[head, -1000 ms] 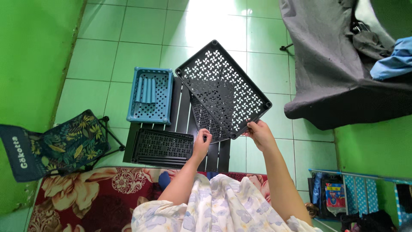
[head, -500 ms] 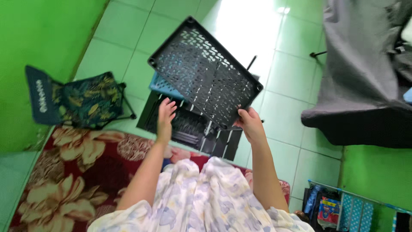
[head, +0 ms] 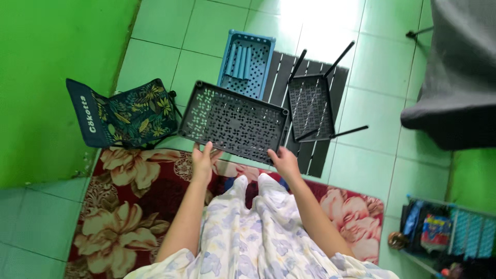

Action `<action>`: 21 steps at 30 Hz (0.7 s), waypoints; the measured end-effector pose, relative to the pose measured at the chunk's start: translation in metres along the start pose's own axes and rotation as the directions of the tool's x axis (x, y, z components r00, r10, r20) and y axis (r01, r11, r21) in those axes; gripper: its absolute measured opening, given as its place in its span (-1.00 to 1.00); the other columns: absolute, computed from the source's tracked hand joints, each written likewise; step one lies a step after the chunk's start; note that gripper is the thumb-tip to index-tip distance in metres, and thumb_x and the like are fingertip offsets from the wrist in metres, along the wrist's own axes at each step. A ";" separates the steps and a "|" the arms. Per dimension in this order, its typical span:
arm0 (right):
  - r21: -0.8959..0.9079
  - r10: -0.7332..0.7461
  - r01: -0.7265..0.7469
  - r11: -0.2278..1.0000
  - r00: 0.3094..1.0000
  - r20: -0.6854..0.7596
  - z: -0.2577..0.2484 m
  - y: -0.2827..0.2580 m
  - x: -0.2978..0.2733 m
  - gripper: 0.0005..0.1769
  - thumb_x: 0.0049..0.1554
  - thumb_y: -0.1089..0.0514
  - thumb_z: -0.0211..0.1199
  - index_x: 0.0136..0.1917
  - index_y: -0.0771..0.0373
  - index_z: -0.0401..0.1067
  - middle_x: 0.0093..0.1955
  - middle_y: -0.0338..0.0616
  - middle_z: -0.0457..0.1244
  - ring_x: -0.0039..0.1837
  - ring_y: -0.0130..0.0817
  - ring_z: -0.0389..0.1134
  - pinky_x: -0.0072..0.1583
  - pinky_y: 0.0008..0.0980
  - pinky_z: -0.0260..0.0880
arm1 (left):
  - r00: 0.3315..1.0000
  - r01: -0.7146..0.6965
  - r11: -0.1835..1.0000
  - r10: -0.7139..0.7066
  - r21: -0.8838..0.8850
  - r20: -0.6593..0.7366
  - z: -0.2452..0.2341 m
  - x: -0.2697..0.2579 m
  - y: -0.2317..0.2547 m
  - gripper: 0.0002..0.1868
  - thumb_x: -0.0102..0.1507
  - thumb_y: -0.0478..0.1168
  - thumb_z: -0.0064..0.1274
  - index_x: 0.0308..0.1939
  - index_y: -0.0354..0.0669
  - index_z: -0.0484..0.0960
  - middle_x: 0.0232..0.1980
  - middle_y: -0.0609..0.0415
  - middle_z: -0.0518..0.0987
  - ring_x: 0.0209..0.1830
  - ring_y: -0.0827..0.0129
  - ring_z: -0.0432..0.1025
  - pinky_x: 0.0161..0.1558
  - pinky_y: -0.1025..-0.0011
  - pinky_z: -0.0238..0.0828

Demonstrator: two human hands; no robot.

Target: The person assembles a small plastic storage rack by inserting metal rods into blue and black perforated trays. They connect the trays and rods to form a multi-tiered structure and place it on a low bench.

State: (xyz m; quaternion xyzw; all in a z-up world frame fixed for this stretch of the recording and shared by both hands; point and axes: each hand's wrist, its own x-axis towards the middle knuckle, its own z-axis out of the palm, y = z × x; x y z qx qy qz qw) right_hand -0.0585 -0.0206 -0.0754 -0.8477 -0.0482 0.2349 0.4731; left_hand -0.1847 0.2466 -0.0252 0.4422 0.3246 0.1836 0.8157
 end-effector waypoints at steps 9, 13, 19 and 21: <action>-0.183 0.131 -0.173 0.968 0.967 -0.220 0.081 0.098 -0.015 -0.62 0.14 0.00 0.22 -0.29 0.40 0.49 -0.32 0.24 0.33 -0.17 0.20 0.42 -0.06 0.03 0.38 | 0.903 0.410 0.869 -0.430 0.277 0.009 -0.086 0.030 -0.074 -0.39 0.38 -0.06 -0.02 0.47 0.02 0.16 0.14 0.03 0.51 0.06 0.26 0.51 0.08 0.22 0.48; -0.289 0.128 -0.223 0.931 0.941 -0.314 0.079 0.118 -0.001 -0.65 0.15 0.02 0.20 -0.23 0.39 0.51 -0.23 0.31 0.33 -0.09 0.28 0.38 0.00 0.10 0.37 | 0.846 0.446 0.651 -0.530 0.614 -0.053 -0.131 0.012 -0.104 -0.37 0.37 0.14 -0.04 0.46 0.03 0.34 0.23 0.13 0.53 0.15 0.35 0.45 0.12 0.30 0.38; -0.325 0.033 -0.139 0.936 0.950 -0.311 0.069 0.123 0.021 -0.69 0.15 0.06 0.23 -0.21 0.39 0.51 -0.17 0.32 0.34 -0.01 0.29 0.38 0.06 0.12 0.38 | 0.764 0.535 0.553 -0.639 0.638 -0.087 -0.189 -0.021 -0.094 -0.38 0.33 0.15 -0.06 0.41 0.00 0.41 0.28 0.14 0.56 0.18 0.37 0.48 0.14 0.36 0.36; -0.350 0.057 -0.168 0.922 0.950 -0.307 0.068 0.123 0.029 -0.70 0.15 0.06 0.25 -0.20 0.39 0.51 -0.15 0.31 0.35 0.00 0.29 0.38 0.07 0.12 0.38 | 0.771 0.543 0.539 -0.624 0.644 -0.128 -0.198 -0.024 -0.089 -0.39 0.33 0.13 -0.05 0.40 -0.04 0.43 0.26 0.11 0.58 0.16 0.33 0.47 0.11 0.33 0.36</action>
